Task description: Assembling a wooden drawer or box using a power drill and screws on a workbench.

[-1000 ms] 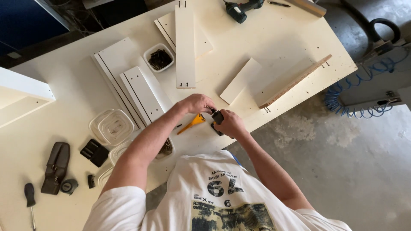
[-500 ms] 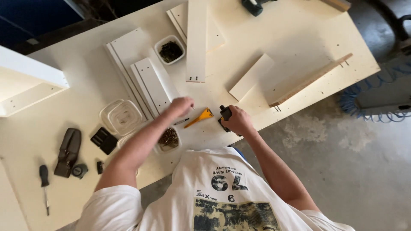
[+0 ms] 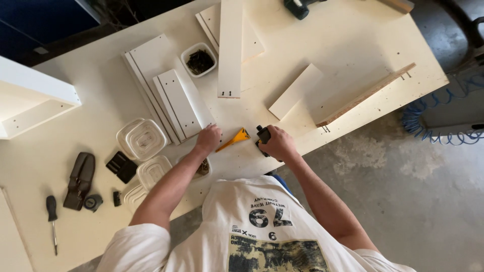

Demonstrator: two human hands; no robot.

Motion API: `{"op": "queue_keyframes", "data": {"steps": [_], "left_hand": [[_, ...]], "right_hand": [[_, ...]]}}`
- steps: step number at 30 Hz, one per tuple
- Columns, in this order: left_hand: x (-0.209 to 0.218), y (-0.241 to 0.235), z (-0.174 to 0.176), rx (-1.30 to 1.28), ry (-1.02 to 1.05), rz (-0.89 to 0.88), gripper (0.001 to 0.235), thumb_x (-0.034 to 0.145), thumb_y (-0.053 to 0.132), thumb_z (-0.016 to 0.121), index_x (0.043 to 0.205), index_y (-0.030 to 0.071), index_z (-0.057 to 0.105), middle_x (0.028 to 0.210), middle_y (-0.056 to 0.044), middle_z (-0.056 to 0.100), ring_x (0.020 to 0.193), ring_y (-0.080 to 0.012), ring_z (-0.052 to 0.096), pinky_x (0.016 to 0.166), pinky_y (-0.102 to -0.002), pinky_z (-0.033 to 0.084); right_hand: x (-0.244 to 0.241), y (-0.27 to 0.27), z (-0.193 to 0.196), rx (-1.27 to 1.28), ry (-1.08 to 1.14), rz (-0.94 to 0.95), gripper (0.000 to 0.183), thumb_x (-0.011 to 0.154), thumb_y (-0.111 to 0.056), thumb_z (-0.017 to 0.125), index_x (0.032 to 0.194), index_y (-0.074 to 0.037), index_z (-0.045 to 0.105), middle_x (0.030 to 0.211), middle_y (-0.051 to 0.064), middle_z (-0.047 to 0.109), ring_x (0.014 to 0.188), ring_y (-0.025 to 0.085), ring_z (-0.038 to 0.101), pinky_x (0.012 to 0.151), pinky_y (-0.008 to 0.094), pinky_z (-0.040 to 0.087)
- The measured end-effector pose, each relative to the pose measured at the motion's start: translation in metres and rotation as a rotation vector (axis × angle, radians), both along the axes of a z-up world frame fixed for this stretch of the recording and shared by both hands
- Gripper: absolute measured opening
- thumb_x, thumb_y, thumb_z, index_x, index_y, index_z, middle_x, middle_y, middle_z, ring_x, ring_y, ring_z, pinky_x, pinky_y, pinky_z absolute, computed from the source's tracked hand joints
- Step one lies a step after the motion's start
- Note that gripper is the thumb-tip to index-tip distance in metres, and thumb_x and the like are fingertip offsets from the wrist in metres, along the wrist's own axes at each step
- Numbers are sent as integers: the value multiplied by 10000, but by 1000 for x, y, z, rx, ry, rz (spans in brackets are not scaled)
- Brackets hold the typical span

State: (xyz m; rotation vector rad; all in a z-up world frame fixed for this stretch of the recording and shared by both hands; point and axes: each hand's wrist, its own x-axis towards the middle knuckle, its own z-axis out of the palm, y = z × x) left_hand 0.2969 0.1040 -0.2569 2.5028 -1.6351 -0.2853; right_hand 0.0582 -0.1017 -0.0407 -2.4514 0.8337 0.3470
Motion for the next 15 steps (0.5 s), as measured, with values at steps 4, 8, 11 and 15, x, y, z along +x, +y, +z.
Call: {"op": "queue_keyframes", "data": {"steps": [4,8,11,15], "left_hand": [[-13,9,47,277,65,-47,196,943,236,609,860,155,766,895,-75,707,939,-287,736,811,-435,613],[-9,9,45,339,77,-39,231,927,151,545,863,114,764,887,-114,742,928,-323,758,804,-468,621],[-21,-11,132,250,229,-79,231,968,218,530,1008,121,737,1019,-152,736,1022,-385,714,884,-524,579],[-21,-46,212,-60,566,-271,241,1054,247,537,1207,137,686,1174,-150,706,1214,-391,623,1096,-472,481]], "right_hand": [[1,4,20,43,4,-8,574,772,-483,716,1227,-157,589,1098,70,660,1059,313,672,832,488,578],[4,3,23,53,11,24,573,777,-476,703,1251,-175,586,1105,56,662,1078,298,670,847,480,579],[4,3,21,54,33,73,588,762,-486,710,1255,-192,583,1117,43,665,1096,290,666,863,479,580],[1,3,21,58,6,147,595,743,-453,719,1258,-185,587,1113,60,672,1099,313,664,866,511,579]]}}
